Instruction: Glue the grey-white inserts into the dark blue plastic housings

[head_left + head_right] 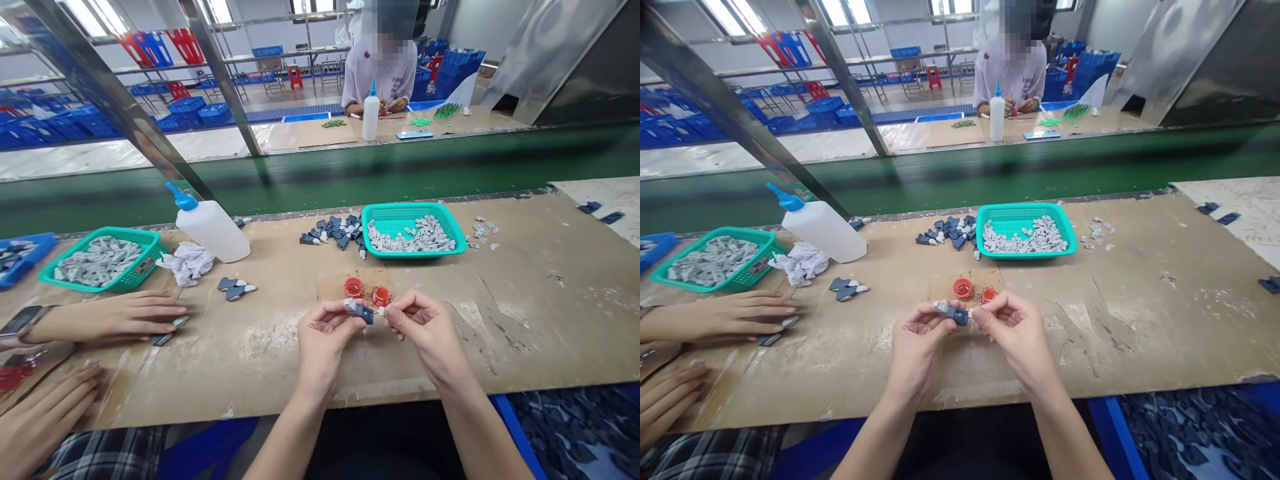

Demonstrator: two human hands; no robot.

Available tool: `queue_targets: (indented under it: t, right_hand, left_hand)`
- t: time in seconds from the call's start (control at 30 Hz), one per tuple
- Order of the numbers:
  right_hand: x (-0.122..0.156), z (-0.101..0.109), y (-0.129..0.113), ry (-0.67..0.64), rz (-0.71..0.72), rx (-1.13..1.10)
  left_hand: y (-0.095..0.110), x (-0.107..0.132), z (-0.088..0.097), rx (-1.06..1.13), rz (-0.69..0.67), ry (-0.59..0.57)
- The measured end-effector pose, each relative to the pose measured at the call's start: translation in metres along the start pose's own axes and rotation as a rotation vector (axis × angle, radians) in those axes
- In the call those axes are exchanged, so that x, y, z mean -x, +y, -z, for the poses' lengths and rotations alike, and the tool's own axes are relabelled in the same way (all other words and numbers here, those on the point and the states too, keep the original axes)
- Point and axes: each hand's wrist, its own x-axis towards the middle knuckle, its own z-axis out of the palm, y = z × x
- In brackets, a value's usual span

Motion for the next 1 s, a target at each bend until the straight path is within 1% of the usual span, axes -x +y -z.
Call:
queue_targets:
  t: [0.1, 0.23, 0.3, 0.37, 0.47, 0.57, 0.67, 0.77, 0.83, 0.9, 0.93, 1.0]
  right_hand:
    - [0.0, -0.007, -0.002, -0.05, -0.017, -0.035]
    - [-0.002, -0.01, 0.0, -0.076, -0.07, -0.035]
    - [-0.002, -0.01, 0.0, -0.112, -0.111, -0.021]
    - [-0.001, -0.009, 0.001, -0.186, -0.162, -0.029]
    - [0.0, -0.006, 0.001, -0.31, -0.234, -0.079]
    - [0.001, -0.005, 0.0, -0.388, -0.257, -0.124]
    - [0.003, -0.006, 0.001, -0.395, -0.245, -0.134]
    - [0.004, -0.012, 0.002, -0.371, -0.233, -0.173]
    - [0.004, -0.019, 0.003, -0.334, -0.22, -0.198]
    - [0.002, -0.025, 0.003, -0.275, -0.201, -0.196]
    - [0.0, -0.027, 0.002, -0.261, -0.196, -0.18]
    - [-0.01, -0.023, -0.003, -0.278, -0.195, -0.095]
  left_hand:
    - [0.0, 0.001, -0.003, 0.032, -0.026, -0.015]
    - [0.0, 0.001, 0.0, 0.037, -0.073, -0.019]
    - [-0.001, 0.001, 0.002, 0.004, -0.093, -0.026]
    - [-0.002, 0.003, 0.003, -0.029, -0.108, -0.043]
    - [0.001, 0.007, 0.002, -0.016, -0.145, -0.069]
    - [0.008, 0.01, 0.001, -0.038, -0.171, -0.132]
    - [0.013, 0.012, 0.003, -0.121, -0.165, -0.17]
    - [0.012, 0.01, 0.007, -0.089, -0.114, -0.165]
    - [0.009, 0.009, 0.009, -0.048, -0.067, -0.188]
    - [0.008, 0.007, 0.01, -0.051, -0.027, -0.23]
    - [0.007, 0.006, 0.01, -0.07, -0.025, -0.249]
    - [0.007, 0.002, 0.013, -0.142, -0.065, -0.255]
